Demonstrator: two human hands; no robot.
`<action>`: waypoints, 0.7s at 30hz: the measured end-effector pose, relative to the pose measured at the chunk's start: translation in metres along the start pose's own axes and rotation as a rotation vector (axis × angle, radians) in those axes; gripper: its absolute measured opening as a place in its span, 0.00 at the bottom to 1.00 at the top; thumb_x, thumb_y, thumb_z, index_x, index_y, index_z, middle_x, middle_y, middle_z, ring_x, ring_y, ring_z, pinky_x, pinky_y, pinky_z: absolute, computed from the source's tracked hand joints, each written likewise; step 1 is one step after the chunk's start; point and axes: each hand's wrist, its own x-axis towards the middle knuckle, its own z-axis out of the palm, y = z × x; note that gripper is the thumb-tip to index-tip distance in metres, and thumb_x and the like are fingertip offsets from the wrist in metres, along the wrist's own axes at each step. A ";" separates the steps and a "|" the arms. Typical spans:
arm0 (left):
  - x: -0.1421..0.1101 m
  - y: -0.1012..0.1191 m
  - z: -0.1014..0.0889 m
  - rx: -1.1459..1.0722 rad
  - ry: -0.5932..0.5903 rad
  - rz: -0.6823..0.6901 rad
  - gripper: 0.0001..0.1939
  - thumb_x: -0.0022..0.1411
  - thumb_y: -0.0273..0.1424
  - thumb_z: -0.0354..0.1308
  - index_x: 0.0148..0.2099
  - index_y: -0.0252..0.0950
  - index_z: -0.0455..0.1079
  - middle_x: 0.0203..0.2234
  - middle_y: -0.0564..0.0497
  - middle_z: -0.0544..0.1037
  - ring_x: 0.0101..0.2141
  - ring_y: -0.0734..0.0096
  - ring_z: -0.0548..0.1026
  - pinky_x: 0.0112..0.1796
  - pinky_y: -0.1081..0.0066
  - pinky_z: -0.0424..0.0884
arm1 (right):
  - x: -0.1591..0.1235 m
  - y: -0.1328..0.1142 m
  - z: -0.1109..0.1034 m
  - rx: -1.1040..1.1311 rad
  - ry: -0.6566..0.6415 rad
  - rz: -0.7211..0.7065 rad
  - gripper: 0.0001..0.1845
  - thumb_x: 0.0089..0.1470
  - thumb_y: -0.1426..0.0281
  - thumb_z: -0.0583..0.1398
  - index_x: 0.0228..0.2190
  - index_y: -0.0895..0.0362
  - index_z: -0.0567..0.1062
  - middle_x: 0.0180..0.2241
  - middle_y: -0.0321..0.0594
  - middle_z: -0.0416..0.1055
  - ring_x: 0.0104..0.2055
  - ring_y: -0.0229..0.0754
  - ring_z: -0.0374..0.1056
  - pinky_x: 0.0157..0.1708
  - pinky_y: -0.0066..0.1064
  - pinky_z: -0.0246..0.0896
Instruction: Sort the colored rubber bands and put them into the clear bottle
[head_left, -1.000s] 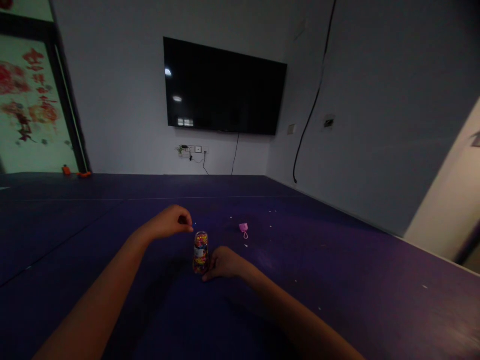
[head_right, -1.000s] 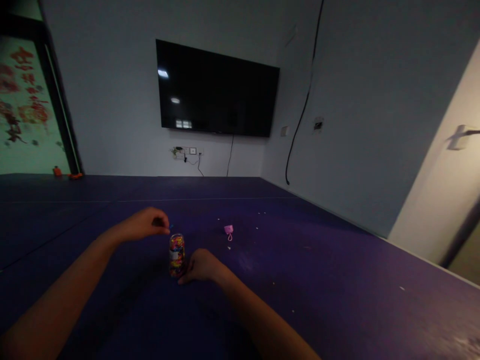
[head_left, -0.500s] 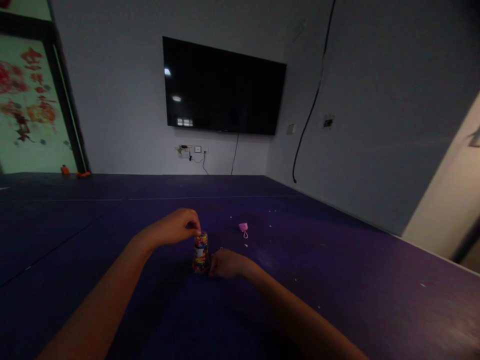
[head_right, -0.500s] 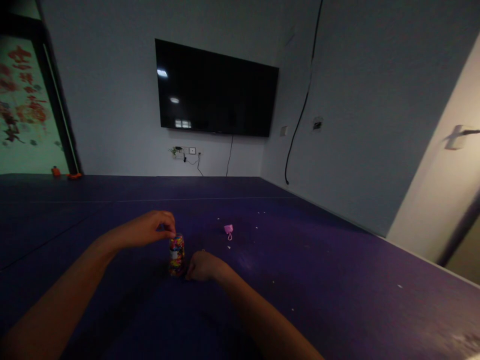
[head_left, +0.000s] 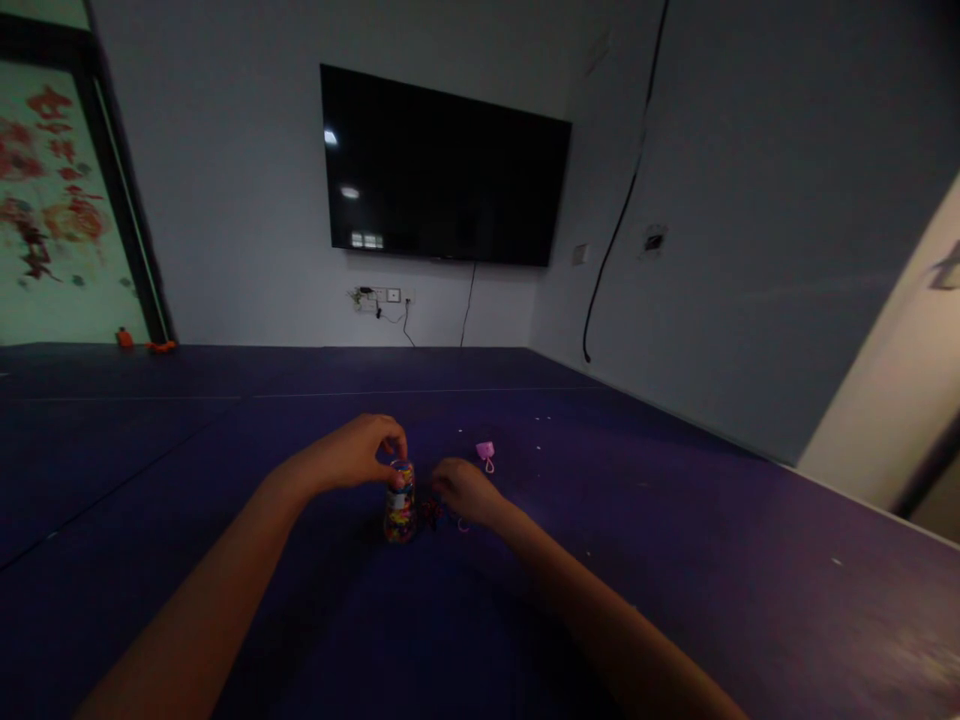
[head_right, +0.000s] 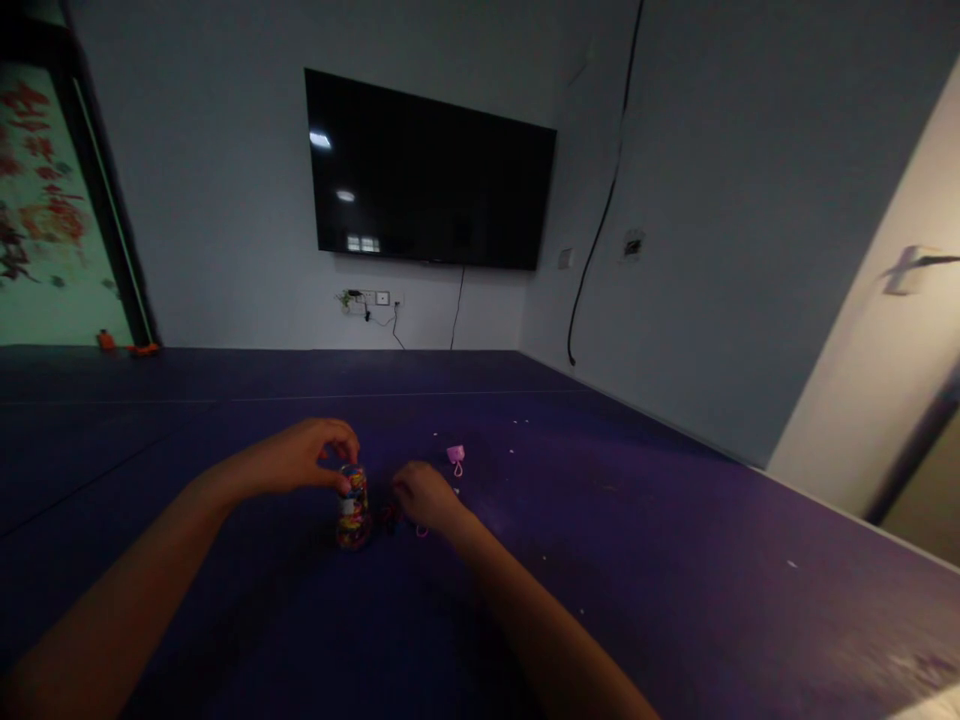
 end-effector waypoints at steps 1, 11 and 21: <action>0.000 0.001 0.000 -0.019 -0.013 -0.018 0.11 0.43 0.29 0.63 0.34 0.35 0.70 0.34 0.51 0.75 0.36 0.68 0.71 0.36 0.72 0.65 | -0.001 -0.002 0.005 0.008 -0.019 -0.078 0.14 0.49 0.78 0.54 0.35 0.59 0.76 0.37 0.43 0.74 0.42 0.40 0.67 0.43 0.29 0.58; 0.003 0.001 0.005 -0.051 -0.085 0.007 0.06 0.45 0.24 0.61 0.30 0.33 0.73 0.30 0.50 0.78 0.32 0.71 0.74 0.33 0.74 0.66 | -0.011 -0.002 -0.001 0.013 -0.236 -0.208 0.11 0.50 0.70 0.58 0.36 0.56 0.77 0.38 0.39 0.74 0.39 0.39 0.68 0.37 0.26 0.57; 0.001 -0.005 0.010 0.025 -0.108 0.085 0.06 0.50 0.25 0.58 0.33 0.36 0.75 0.35 0.48 0.78 0.36 0.70 0.74 0.38 0.72 0.67 | -0.007 0.007 -0.012 -0.109 -0.233 -0.068 0.12 0.44 0.64 0.63 0.31 0.57 0.78 0.31 0.40 0.73 0.35 0.40 0.66 0.32 0.27 0.54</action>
